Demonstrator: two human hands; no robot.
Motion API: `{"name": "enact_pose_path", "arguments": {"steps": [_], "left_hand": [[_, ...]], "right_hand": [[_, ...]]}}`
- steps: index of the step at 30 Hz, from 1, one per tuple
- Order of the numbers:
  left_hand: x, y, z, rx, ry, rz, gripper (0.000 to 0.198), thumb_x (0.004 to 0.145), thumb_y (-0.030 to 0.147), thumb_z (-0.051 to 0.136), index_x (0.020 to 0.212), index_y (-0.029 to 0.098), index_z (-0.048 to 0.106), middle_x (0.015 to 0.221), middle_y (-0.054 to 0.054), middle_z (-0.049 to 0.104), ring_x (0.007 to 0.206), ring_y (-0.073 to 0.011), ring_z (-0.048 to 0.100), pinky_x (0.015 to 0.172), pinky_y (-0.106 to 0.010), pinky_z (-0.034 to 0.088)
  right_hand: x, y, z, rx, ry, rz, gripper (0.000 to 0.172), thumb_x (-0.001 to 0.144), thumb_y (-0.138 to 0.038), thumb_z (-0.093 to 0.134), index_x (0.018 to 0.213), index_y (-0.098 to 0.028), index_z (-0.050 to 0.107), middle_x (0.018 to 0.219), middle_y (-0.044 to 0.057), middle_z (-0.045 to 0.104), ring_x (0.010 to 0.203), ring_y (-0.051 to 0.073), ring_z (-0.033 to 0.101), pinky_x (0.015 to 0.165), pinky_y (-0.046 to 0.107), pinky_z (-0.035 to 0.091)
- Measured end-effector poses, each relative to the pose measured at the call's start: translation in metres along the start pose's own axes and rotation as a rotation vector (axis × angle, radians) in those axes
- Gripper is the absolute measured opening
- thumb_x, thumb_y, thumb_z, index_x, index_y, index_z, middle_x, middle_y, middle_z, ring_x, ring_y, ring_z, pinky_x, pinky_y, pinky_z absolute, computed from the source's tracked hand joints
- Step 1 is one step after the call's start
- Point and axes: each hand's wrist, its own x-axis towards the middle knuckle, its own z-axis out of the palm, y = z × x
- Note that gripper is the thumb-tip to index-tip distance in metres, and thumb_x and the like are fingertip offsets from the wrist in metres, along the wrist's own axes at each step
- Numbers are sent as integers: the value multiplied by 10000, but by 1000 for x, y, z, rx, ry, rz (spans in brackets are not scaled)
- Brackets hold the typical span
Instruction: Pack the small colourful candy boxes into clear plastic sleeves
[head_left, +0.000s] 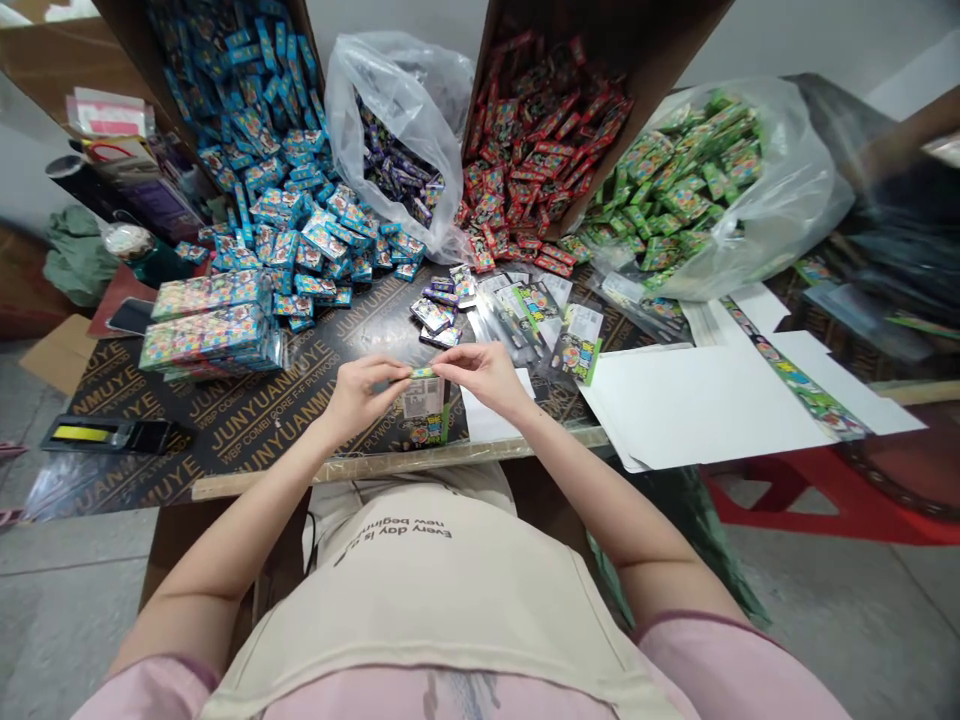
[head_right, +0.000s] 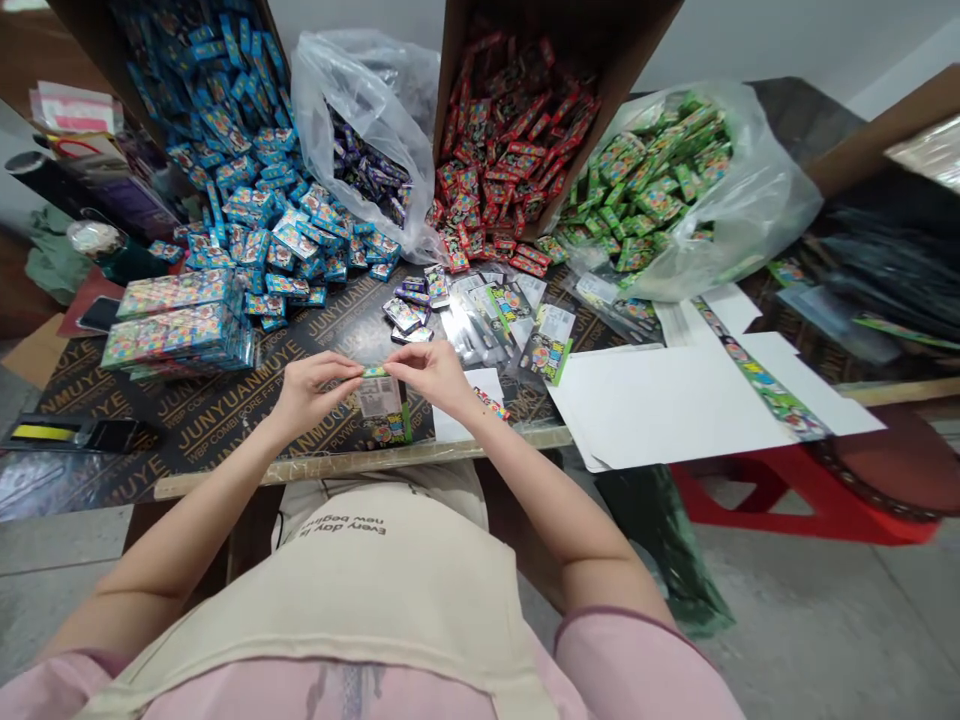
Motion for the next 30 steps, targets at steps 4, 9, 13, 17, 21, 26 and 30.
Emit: {"name": "enact_pose_path", "arguments": {"steps": [4, 9, 13, 17, 21, 26, 30], "left_hand": [[-8, -2, -1, 178, 5, 190, 161, 862, 286, 596, 848, 214, 739, 861, -75, 742, 749, -157, 682, 694, -271, 537], [-11, -6, 7, 260, 36, 263, 155, 885, 230, 563, 884, 204, 715, 845, -64, 731, 763, -150, 685, 694, -257, 537], [-16, -8, 11, 309, 55, 272, 161, 899, 200, 530, 884, 199, 690, 880, -64, 718, 851, -163, 683, 749, -270, 531], [-9, -21, 11, 339, 21, 164, 149, 887, 264, 546, 871, 184, 671, 838, -66, 668, 823, -181, 643, 747, -290, 506], [11, -66, 6, 351, -26, -73, 295, 844, 302, 565, 1093, 178, 664, 865, -60, 618, 805, -200, 612, 755, -316, 489], [25, -116, 8, 531, -188, -329, 277, 746, 222, 627, 1000, 169, 724, 933, -112, 660, 928, -274, 599, 871, -399, 463], [24, -97, 46, 373, -75, -285, 324, 767, 334, 652, 1030, 156, 716, 1182, -148, 632, 1130, -311, 546, 1000, -440, 396]], "right_hand": [[-16, 6, 5, -115, 25, -169, 96, 773, -336, 693, 799, -272, 760, 888, 17, 753, 878, 211, 690, 868, 393, 533], [-25, 20, -8, -230, 28, -275, 169, 854, -333, 614, 977, -317, 729, 1113, 1, 711, 1060, 202, 645, 992, 399, 470], [-20, 48, -58, -456, 270, -197, 274, 852, -310, 608, 1114, -261, 671, 1193, 55, 662, 1119, 232, 583, 993, 413, 427], [-16, 87, -101, -909, 157, 64, 213, 790, -197, 629, 991, -174, 697, 1034, 120, 673, 1057, 300, 526, 930, 453, 380], [-18, 111, -110, -1103, 51, 193, 108, 766, -190, 638, 862, -170, 686, 973, 128, 640, 1030, 318, 485, 869, 440, 344], [-22, 112, -110, -979, 88, 129, 78, 775, -206, 626, 704, -176, 613, 870, 80, 624, 943, 269, 508, 840, 402, 342], [-37, 103, -106, -797, 157, -98, 107, 804, -215, 607, 703, -195, 581, 801, 55, 635, 867, 237, 548, 813, 389, 393]]}}
